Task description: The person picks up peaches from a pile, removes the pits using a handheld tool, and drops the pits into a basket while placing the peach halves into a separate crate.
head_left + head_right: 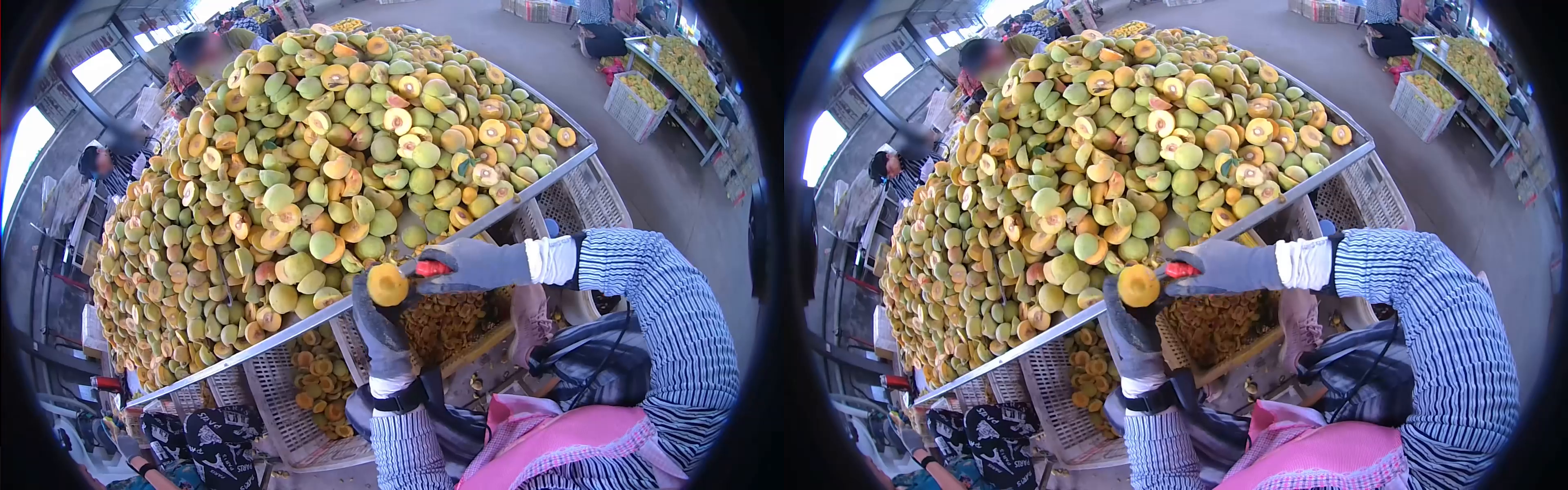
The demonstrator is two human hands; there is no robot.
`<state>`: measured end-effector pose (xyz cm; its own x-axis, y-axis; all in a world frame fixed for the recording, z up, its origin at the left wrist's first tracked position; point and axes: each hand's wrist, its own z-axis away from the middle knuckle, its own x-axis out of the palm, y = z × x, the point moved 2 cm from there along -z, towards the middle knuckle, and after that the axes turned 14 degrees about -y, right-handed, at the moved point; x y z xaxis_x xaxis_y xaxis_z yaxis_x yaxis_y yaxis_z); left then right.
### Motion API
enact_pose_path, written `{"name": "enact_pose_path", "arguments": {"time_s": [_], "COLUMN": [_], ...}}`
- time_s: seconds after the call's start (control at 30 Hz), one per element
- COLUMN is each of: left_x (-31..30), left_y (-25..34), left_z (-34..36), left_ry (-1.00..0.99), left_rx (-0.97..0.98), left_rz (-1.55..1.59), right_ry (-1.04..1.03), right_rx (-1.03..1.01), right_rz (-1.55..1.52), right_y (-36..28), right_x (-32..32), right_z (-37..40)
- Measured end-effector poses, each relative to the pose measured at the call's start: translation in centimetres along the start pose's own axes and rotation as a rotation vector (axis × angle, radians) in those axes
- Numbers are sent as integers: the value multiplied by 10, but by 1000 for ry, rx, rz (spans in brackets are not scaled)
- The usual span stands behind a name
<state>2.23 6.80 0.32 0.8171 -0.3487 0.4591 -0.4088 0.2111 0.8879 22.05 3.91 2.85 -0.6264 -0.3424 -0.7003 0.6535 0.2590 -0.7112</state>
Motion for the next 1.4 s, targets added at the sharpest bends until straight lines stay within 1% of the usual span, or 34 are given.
{"name": "enact_pose_path", "arguments": {"time_s": [0.03, 0.07, 0.1, 0.13, 0.17, 0.2, 0.23, 0.27, 0.3, 0.33, 0.37, 0.4, 0.43, 0.53, 0.57, 0.6, 0.63, 0.67, 0.73, 0.77, 0.8, 0.87, 0.9, 0.93, 1.0, 1.03, 1.1, 1.13, 1.2, 1.23, 1.3, 1.33, 1.37, 1.4], "left_x": [-6, -11, -15, -9, -6, 0, 4, -1, -9, -13, -14, -11, -9, -8, -7, -8, -8, -10, -17, -17, -19, -29, -33, -38, -38, -37, -32, -27, -23, -16, -7, -8, -19, -28], "left_y": [-9, -16, -14, -6, -1, 3, 8, 4, -7, -12, -16, -19, -20, -15, -15, -13, -11, -12, -12, -8, -12, -24, -28, -35, -34, -32, -29, -21, -10, -2, 7, 5, -9, -25], "left_z": [-7, -10, -11, -11, -7, -2, 3, 2, 0, -1, -1, 0, 0, 3, 4, 4, 6, 5, -1, -1, -2, -5, -2, 0, 2, 2, 5, 7, 8, 11, 14, 12, 8, 6], "left_ry": [-81, -161, -244, -246, -248, -234, -212, -210, -228, -247, -246, -243, -237, -218, -213, -173, -130, -123, 99, 108, 111, 164, 150, 145, 85, 82, 20, 21, 164, 167, 112, 118, 150, 188], "left_rx": [189, 383, 393, 396, 174, -46, -155, -157, -249, -341, -341, -302, -260, -220, -213, -96, 17, 15, 6, 87, 95, 337, 377, 367, 648, 650, 485, 484, 195, 197, 127, 100, 46, 5], "left_rz": [-456, -912, -1055, -1058, -548, -34, 118, 119, 136, 151, 149, 231, 313, 391, 393, 122, -147, -145, 397, 416, 414, -43, -276, -278, -576, -578, -73, -70, 214, 217, 368, 380, 417, 405], "right_ry": [-183, -175, -107, -42, 84, 81, 197, 311, 239, 238, 151, 59, 54, 59, 113, 168, 166, 159, 181, 117, 117, -60, -90, -90, -70, -66, 1, -1, 9, 7, -1, -15, 91, 51], "right_rx": [260, 255, 231, 208, 106, 106, -8, -123, -16, -16, 106, 223, 216, 166, 86, 10, 72, 73, 116, 128, 119, 275, 271, 278, 252, 251, 206, 207, 160, 158, 150, 180, 90, 135], "right_rz": [-405, -406, -497, -587, -384, -386, -259, -130, -193, -195, -330, -464, -464, -449, -419, -391, -293, -294, 248, 275, 277, 422, 464, 456, 512, 511, 696, 698, 660, 662, 681, 708, 769, 650], "right_y": [-25, -28, -28, -26, -7, 5, 7, 10, 1, -9, -16, -20, -22, -22, -20, -23, -25, -27, -30, -32, -40, -48, -53, -54, -55, -51, -44, -44, -47, -47, -44, -39, -32, -38], "right_x": [-10, -10, -9, -9, -1, 5, 4, 3, -3, -7, -9, -8, -8, -6, -8, -12, -13, -11, -7, -1, 2, 7, 8, 11, 12, 15, 23, 23, 21, 20, 19, 21, 25, 20], "right_z": [-3, -9, -14, -18, -33, -41, -48, -52, -51, -47, -45, -46, -47, -47, -48, -50, -48, -46, -38, -34, -33, -31, -33, -34, -39, -41, -41, -40, -39, -38, -39, -40, -40, -39]}}
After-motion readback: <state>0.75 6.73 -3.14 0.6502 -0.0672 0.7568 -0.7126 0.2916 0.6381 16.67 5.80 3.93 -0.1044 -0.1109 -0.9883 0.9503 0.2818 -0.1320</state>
